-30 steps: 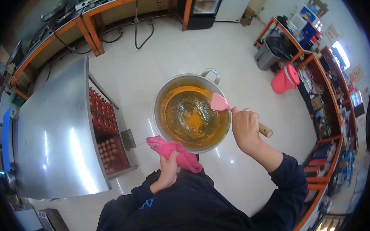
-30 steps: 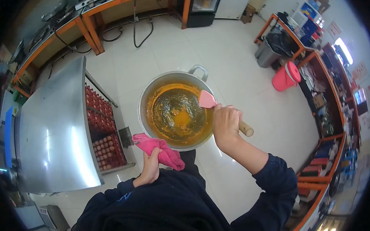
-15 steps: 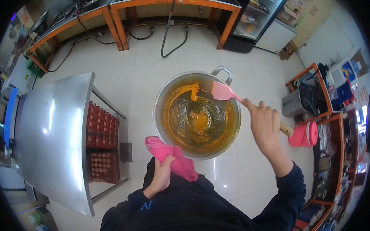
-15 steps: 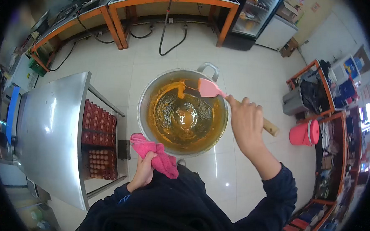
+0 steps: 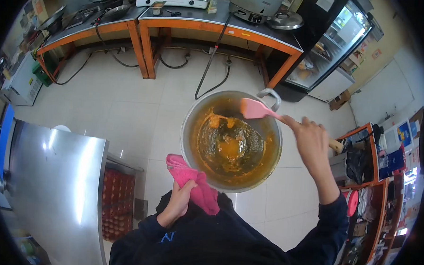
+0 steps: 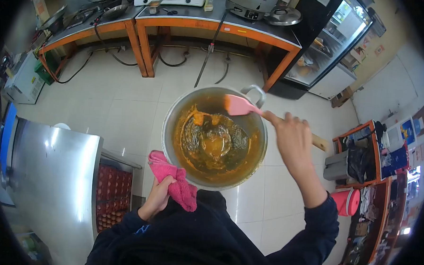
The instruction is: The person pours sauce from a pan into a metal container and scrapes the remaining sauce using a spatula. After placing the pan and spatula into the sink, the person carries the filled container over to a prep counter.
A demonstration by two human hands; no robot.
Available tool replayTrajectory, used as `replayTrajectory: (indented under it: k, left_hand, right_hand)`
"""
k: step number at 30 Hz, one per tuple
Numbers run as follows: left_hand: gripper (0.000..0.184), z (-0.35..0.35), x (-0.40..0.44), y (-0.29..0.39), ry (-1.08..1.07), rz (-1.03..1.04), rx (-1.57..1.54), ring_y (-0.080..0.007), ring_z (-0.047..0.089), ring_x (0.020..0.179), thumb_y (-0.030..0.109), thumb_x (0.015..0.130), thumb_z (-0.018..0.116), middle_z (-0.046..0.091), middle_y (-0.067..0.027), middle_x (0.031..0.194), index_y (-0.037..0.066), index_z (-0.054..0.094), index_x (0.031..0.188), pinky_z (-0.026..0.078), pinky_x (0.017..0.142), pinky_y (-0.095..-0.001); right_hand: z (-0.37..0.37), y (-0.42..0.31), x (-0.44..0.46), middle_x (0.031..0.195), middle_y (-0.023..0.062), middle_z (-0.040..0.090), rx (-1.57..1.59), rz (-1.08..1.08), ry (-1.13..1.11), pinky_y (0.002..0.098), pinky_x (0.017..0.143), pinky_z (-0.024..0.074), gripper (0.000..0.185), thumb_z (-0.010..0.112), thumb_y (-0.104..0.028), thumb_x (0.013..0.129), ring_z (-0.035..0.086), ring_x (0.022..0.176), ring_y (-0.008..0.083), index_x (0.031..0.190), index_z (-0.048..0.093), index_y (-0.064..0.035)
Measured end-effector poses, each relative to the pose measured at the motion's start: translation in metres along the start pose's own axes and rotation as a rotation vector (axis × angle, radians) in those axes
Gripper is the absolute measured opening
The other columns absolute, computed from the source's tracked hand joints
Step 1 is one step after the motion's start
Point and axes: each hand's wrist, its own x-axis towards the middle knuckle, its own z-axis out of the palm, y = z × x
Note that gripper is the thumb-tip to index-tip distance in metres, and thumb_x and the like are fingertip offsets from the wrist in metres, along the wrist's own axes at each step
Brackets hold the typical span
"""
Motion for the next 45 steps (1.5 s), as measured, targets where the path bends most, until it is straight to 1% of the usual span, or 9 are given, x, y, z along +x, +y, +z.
replayTrajectory:
  k: [8, 13, 20, 21, 25, 29, 32, 38, 45]
  left_hand:
    - [0.029, 0.017, 0.111, 0.061, 0.012, -0.019, 0.036, -0.0141, 0.051, 0.085, -0.001, 0.074, 0.044, 0.052, -0.0054, 0.091, 0.0, 0.044, 0.103, 0.042, 0.076, -0.0279]
    - [0.028, 0.033, 0.199, 0.101, 0.057, 0.05, 0.066, -0.014, 0.051, 0.085, -0.001, 0.073, 0.044, 0.053, -0.0057, 0.091, 0.0, 0.045, 0.102, 0.041, 0.077, -0.0278]
    - [0.03, 0.07, 0.314, 0.159, 0.101, 0.131, 0.128, -0.0148, 0.051, 0.086, -0.001, 0.073, 0.045, 0.053, -0.0061, 0.092, 0.0, 0.045, 0.102, 0.041, 0.076, -0.027]
    - [0.03, 0.069, 0.328, 0.167, 0.125, 0.136, 0.119, -0.0149, 0.051, 0.086, -0.001, 0.073, 0.045, 0.053, -0.006, 0.092, 0.0, 0.045, 0.103, 0.041, 0.076, -0.0269]
    - [0.032, 0.069, 0.374, 0.193, 0.198, 0.194, 0.063, -0.0147, 0.051, 0.087, -0.001, 0.073, 0.045, 0.052, -0.0062, 0.093, 0.0, 0.044, 0.105, 0.041, 0.077, -0.0274]
    - [0.034, 0.057, 0.429, 0.233, 0.19, 0.188, 0.03, -0.0146, 0.051, 0.087, -0.001, 0.073, 0.046, 0.052, -0.0064, 0.094, 0.0, 0.042, 0.107, 0.041, 0.078, -0.0279]
    - [0.035, 0.037, 0.478, 0.267, 0.19, 0.221, 0.032, -0.0147, 0.05, 0.088, 0.0, 0.074, 0.046, 0.051, -0.0065, 0.095, 0.001, 0.041, 0.108, 0.041, 0.078, -0.0279]
    - [0.036, 0.0, 0.559, 0.359, 0.164, 0.245, 0.061, -0.0147, 0.049, 0.09, -0.001, 0.075, 0.044, 0.05, -0.0068, 0.098, 0.001, 0.04, 0.11, 0.04, 0.079, -0.0275]
    - [0.037, -0.025, 0.645, 0.444, 0.139, 0.229, 0.106, -0.015, 0.049, 0.091, -0.002, 0.074, 0.043, 0.05, -0.007, 0.098, 0.001, 0.039, 0.111, 0.041, 0.079, -0.0276]
  right_hand:
    - [0.047, -0.016, 0.152, 0.067, 0.0024, 0.051, 0.107, -0.316, 0.214, 0.029, 0.054, 0.0406, 0.036, 0.048, -0.01, 0.074, 0.055, 0.061, 0.016, 0.105, 0.055, -0.0274]
    - [0.078, 0.032, 0.261, 0.06, 0.0012, 0.048, 0.11, -0.205, 0.192, 0.0292, 0.054, 0.0399, 0.032, 0.05, -0.011, 0.073, 0.054, 0.057, 0.0163, 0.099, 0.06, -0.0275]
    - [0.123, 0.023, 0.42, 0.063, 0.0011, 0.049, 0.284, -0.636, 0.25, 0.0285, 0.056, 0.0401, 0.034, 0.05, -0.012, 0.072, 0.054, 0.062, 0.0157, 0.1, 0.06, -0.0294]
    - [0.129, 0.024, 0.442, 0.066, 0.0004, 0.049, 0.258, -0.637, 0.29, 0.0292, 0.056, 0.0365, 0.03, 0.057, -0.015, 0.07, 0.052, 0.063, 0.0163, 0.096, 0.062, -0.0299]
    - [0.116, 0.035, 0.53, 0.064, 0.0012, 0.049, 0.18, -0.533, 0.242, 0.0306, 0.059, 0.0393, 0.038, 0.051, -0.011, 0.069, 0.054, 0.063, 0.0162, 0.101, 0.059, -0.029]
    - [0.138, -0.013, 0.607, 0.064, 0.0009, 0.048, 0.258, -0.706, 0.424, 0.0301, 0.06, 0.0399, 0.039, 0.049, -0.008, 0.07, 0.054, 0.065, 0.0159, 0.101, 0.059, -0.03]
    - [0.142, -0.043, 0.655, 0.063, 0.0006, 0.046, 0.322, -0.829, 0.385, 0.0283, 0.059, 0.0388, 0.037, 0.049, -0.01, 0.072, 0.052, 0.063, 0.0155, 0.1, 0.06, -0.0311]
    - [0.112, -0.072, 0.788, 0.062, 0.0005, 0.045, 0.227, -0.679, 0.4, 0.027, 0.056, 0.0356, 0.034, 0.05, -0.013, 0.072, 0.051, 0.062, 0.0142, 0.099, 0.061, -0.0311]
    - [0.118, -0.119, 0.884, 0.065, -0.0016, 0.047, 0.239, -0.858, 0.433, 0.0268, 0.06, 0.0341, 0.033, 0.051, -0.014, 0.072, 0.049, 0.064, 0.0127, 0.097, 0.061, -0.0316]
